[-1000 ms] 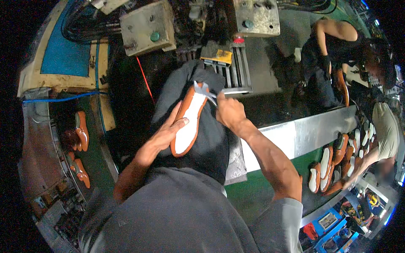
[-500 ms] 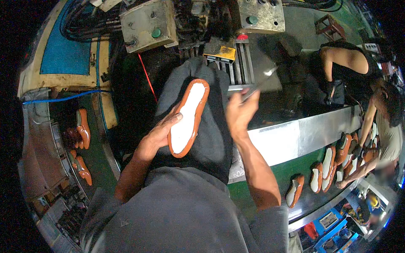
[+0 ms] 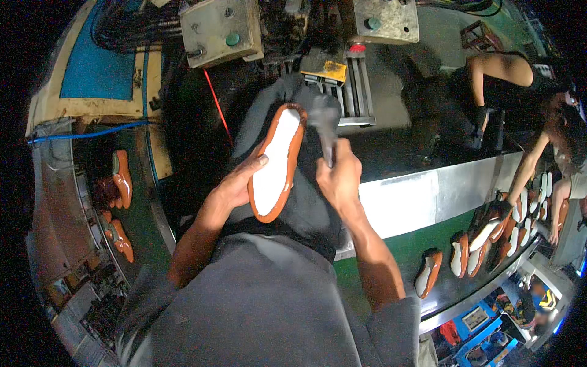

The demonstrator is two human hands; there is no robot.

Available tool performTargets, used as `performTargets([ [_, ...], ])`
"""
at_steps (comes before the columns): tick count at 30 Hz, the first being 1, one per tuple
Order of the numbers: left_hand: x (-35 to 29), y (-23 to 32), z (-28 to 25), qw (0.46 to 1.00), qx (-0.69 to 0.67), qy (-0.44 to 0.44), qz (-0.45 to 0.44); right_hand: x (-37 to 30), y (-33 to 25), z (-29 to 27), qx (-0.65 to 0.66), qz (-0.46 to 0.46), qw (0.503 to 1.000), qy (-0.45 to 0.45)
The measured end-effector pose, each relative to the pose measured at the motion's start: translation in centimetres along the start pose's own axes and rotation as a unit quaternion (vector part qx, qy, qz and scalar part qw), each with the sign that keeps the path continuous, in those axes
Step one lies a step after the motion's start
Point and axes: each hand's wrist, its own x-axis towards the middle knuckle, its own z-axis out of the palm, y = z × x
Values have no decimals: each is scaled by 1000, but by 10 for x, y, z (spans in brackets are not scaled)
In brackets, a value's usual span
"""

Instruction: Operate an industrial shoe lasting machine to shape and attach soles.

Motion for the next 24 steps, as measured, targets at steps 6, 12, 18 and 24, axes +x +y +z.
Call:
performTargets([
  [6, 0, -5, -3, 992, 41, -111, 48, -51, 10, 2, -143, 30, 967, -210],
  [12, 6, 4, -8, 988, 24, -150, 41, -98, 18, 16, -258, 22, 943, -210],
  [18, -54, 3, -32, 976, -136, -140, 97, -102, 15, 3, -24, 22, 994, -104],
  [24, -180, 26, -93, 919, -48, 178, 347, -81, 46, 31, 13, -26, 997, -77],
])
